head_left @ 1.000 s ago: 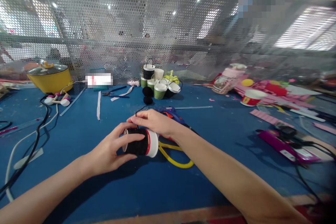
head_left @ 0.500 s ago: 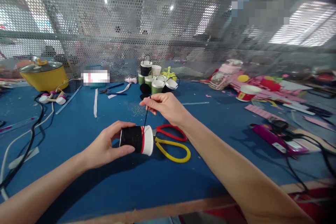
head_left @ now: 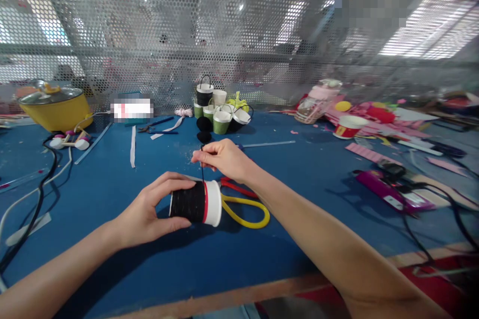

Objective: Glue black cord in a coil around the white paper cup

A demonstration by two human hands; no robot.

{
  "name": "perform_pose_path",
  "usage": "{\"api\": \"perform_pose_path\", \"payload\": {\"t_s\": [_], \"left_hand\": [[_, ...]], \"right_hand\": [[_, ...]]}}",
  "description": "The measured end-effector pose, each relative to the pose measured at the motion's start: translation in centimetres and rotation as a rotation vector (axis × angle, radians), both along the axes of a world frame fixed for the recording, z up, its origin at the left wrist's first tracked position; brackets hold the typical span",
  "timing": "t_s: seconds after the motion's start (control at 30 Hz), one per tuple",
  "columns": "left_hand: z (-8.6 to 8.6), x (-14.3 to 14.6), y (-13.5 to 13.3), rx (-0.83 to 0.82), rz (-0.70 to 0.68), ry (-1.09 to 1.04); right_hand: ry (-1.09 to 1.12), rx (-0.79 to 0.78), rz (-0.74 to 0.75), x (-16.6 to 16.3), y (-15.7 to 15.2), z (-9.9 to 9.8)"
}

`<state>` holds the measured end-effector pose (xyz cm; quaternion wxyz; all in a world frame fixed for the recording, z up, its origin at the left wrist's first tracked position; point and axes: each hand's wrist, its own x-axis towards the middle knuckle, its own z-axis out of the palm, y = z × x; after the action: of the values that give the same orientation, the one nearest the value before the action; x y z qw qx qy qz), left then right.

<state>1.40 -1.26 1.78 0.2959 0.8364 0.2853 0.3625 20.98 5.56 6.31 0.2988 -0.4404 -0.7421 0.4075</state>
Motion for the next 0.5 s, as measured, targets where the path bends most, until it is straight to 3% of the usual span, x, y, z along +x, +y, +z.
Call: {"api": "perform_pose_path", "payload": {"t_s": [0.33,0.5], "left_hand": [[0.11,-0.03,-0.20,0.142,0.007,0.038],[0.04,-0.08,-0.31,0.268,0.018,0.093]], "right_hand": [[-0.109,-0.066,-0.011,-0.21,-1.11,-0.10],[-0.064,-0.247,0.095,-0.07,-1.07,-0.39]]}}
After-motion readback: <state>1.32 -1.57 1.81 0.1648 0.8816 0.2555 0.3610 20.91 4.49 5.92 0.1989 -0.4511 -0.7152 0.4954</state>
